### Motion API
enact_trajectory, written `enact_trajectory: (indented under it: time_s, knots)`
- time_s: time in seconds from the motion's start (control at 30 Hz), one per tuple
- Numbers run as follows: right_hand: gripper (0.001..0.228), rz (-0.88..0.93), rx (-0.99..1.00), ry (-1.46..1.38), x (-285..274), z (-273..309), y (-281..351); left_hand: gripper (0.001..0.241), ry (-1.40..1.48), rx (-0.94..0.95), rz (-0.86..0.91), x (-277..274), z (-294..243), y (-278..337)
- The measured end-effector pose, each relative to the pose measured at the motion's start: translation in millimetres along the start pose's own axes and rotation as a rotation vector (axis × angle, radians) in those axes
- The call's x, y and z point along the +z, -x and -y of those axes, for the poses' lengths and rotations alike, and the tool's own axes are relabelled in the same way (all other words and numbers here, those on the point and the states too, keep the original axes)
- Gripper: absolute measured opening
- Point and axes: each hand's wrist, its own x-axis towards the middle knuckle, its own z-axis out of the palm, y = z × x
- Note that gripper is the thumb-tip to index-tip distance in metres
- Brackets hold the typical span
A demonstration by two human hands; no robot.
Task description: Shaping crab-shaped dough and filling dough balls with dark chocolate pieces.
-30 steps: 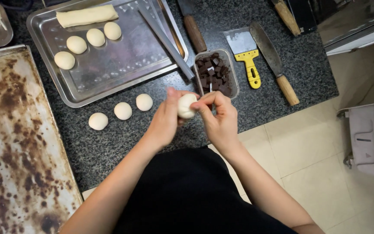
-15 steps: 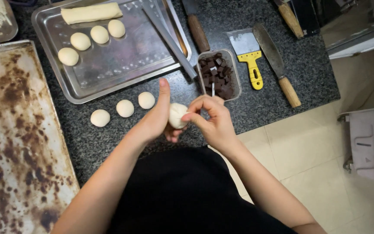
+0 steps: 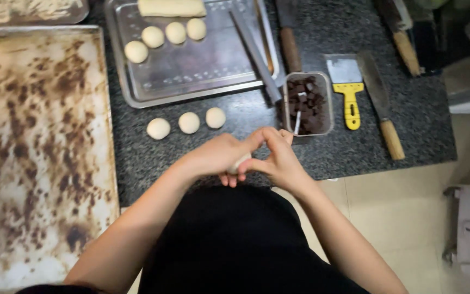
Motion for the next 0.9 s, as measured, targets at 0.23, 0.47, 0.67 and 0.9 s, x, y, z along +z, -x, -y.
enact_trajectory:
  time_s: [0.23, 0.47, 0.67, 0.9]
  knots:
    - [0.061, -0.038, -0.138, 0.228, 27.9, 1.0, -10.3, 0.066, -0.138, 0.068, -0.231, 0.5, 44.7, 6.0]
    - [0.038, -0.015, 0.16, 0.159, 62.3, -36.9, -26.6, 0.046, -0.507, 0.271, -1.097, -37.1, 148.1, -3.6]
    - [0.028, -0.257, 0.063, 0.362, 69.0, -97.3, -31.6, 0.04, -0.97, 0.293, -1.258, -50.9, 188.2, -12.0]
    - [0.022, -0.381, -0.142, 0.511, 77.7, -111.9, -30.2, 0.041, -0.927, 0.465, -1.316, -47.1, 170.8, 3.3]
